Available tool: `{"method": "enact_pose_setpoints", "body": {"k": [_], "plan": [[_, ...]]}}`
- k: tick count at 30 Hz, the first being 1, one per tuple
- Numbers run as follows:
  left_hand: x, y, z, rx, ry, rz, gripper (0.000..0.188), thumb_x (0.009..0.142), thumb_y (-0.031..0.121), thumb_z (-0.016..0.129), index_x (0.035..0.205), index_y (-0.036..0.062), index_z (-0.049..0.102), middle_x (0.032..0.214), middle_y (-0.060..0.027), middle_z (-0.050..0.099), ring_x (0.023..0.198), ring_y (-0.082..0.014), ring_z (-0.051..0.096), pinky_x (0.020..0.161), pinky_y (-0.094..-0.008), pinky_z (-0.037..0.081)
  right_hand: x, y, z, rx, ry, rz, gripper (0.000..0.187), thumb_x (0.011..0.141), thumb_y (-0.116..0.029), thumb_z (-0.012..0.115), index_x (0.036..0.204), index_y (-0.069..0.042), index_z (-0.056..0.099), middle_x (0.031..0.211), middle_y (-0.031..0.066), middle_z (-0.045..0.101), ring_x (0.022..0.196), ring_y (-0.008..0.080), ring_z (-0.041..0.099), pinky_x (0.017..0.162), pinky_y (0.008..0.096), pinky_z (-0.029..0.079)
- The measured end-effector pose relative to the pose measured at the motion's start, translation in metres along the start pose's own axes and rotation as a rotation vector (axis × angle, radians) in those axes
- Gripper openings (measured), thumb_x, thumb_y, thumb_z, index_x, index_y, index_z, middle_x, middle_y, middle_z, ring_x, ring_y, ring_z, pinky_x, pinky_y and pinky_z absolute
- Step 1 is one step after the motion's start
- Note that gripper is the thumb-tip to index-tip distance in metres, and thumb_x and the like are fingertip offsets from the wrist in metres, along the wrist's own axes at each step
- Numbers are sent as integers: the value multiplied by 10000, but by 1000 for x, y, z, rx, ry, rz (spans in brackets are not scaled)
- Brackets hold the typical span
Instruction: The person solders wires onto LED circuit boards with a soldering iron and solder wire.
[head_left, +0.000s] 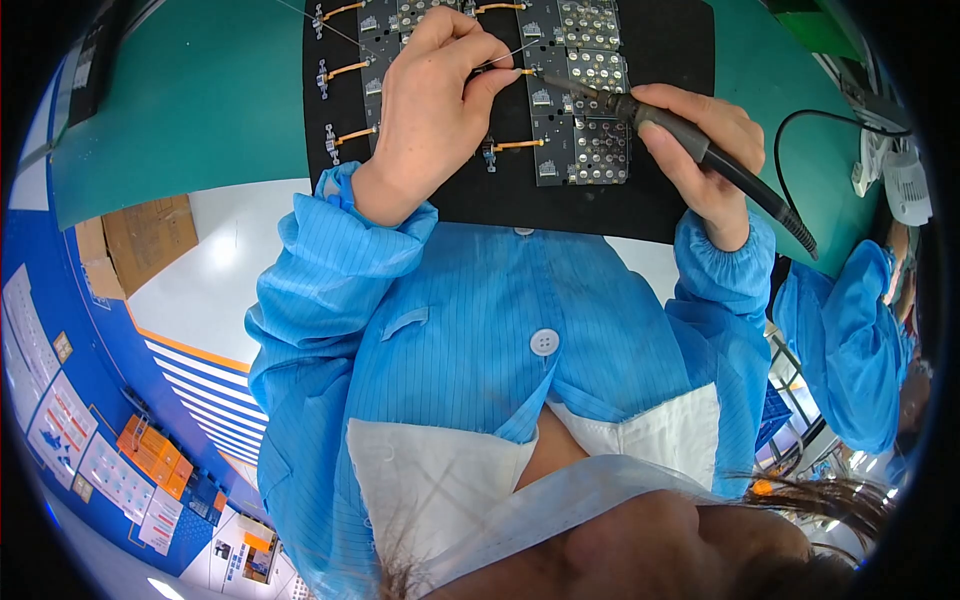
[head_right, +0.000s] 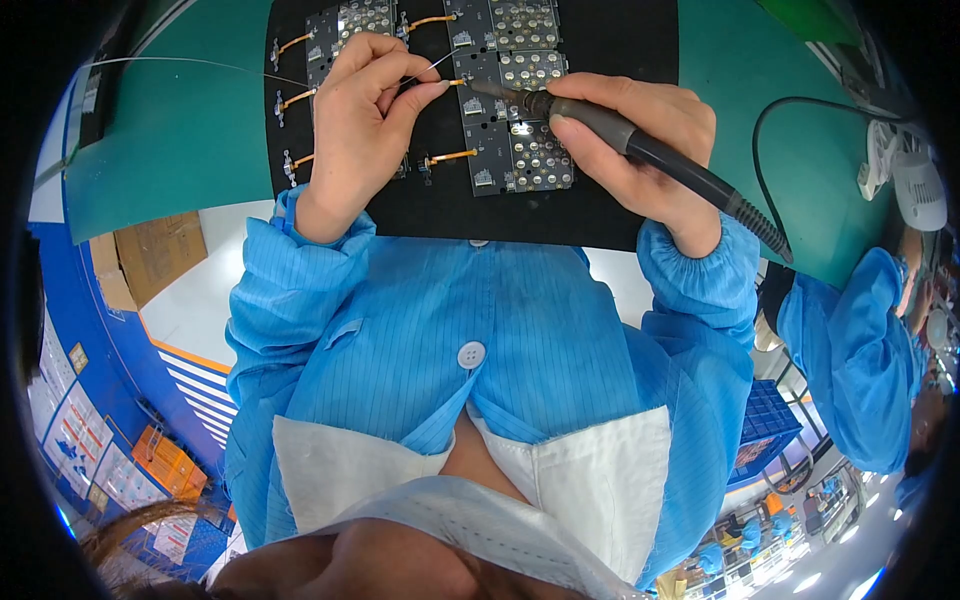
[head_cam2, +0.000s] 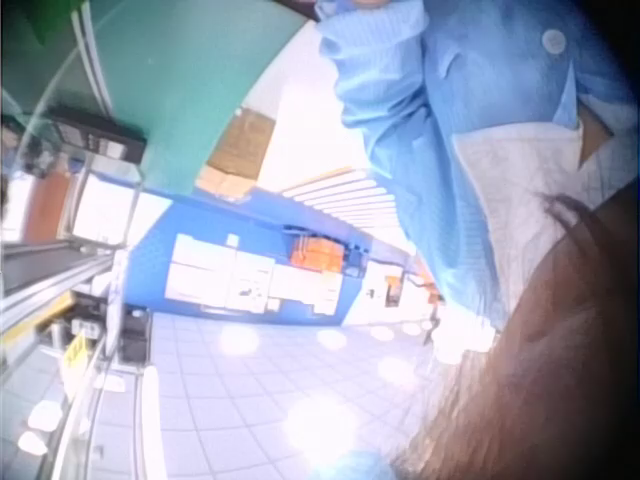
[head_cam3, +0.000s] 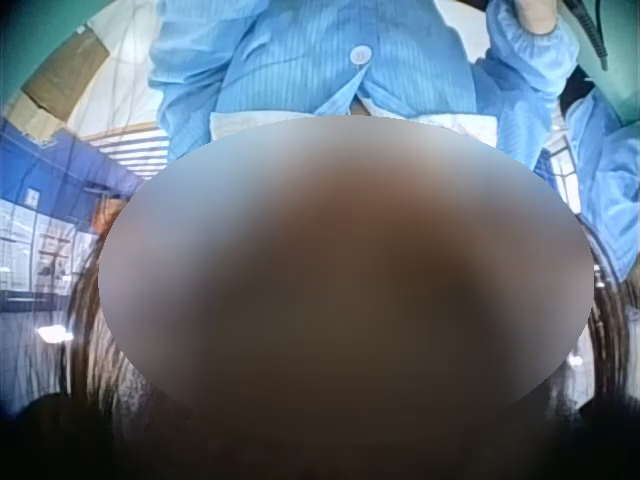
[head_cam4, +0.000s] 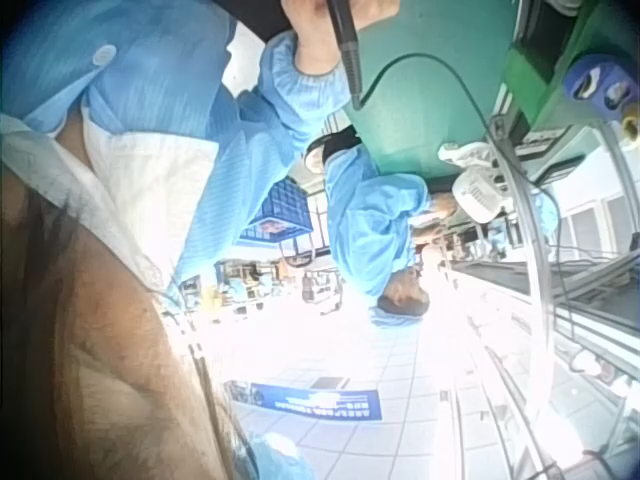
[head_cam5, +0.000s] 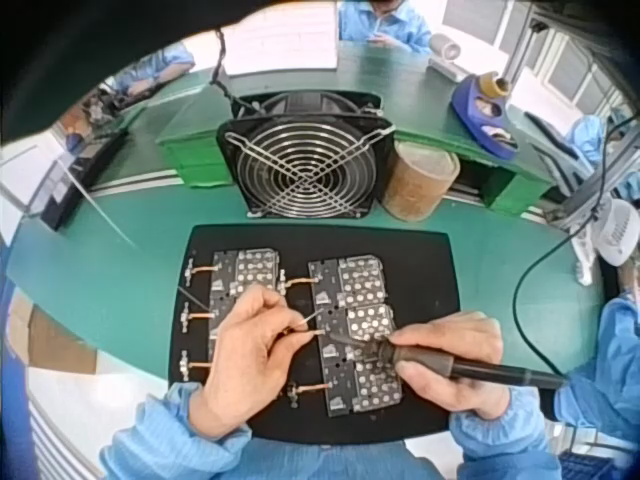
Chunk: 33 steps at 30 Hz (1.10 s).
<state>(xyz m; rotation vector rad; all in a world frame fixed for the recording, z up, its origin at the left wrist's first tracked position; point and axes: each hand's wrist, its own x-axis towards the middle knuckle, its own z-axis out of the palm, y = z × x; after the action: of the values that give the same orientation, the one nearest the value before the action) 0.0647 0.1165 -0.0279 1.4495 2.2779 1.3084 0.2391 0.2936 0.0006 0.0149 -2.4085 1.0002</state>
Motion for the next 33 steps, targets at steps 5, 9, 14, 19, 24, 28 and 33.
{"method": "enact_pose_setpoints", "body": {"k": [5,9,14,19,24,28,33], "plan": [[0,1,1,-1,-2,9,136,737,0,741,849,14,666,878,-27,528,540,-93,389,499,-241,342,-1,1,-1,9,0,-2,246,793,-178,722,965,-5,695,740,126,691,598,196,672,489,232,488],[1,2,1,-12,5,6,136,737,-2,741,849,11,665,883,-27,526,539,-92,387,499,-242,341,-1,2,-1,8,6,-13,244,794,-180,719,962,-5,694,733,125,688,593,195,670,481,230,480],[1,2,0,-9,-6,11,132,738,-3,740,846,10,665,886,-28,526,539,-90,390,500,-241,342,0,-1,-6,-3,9,-40,240,786,-169,724,960,-5,697,731,122,687,586,193,667,485,237,486],[0,3,1,-27,7,-9,121,740,-9,736,839,10,669,893,-33,536,542,-88,395,502,-243,349,-2,-8,-23,-106,169,111,252,768,-120,745,990,-12,700,788,109,695,654,157,668,569,239,504],[1,-1,-8,-77,5,6,94,804,-11,676,889,8,643,902,-47,543,576,-103,466,541,-229,397,7,18,-37,-204,496,50,249,900,-60,614,1124,46,632,915,179,689,792,198,693,719,273,559],[-4,-7,-14,-105,71,24,45,859,-6,617,899,1,598,912,-65,540,673,-127,541,619,-227,445,34,27,-43,-512,424,4,285,876,-66,643,1147,20,619,912,150,669,819,185,652,733,276,516],[-13,0,-24,-53,43,56,68,831,-29,624,880,-10,581,934,-81,539,727,-161,557,655,-264,462,20,39,-37,-518,318,109,333,855,-115,682,1154,12,609,830,113,640,729,158,607,660,283,489]]}}
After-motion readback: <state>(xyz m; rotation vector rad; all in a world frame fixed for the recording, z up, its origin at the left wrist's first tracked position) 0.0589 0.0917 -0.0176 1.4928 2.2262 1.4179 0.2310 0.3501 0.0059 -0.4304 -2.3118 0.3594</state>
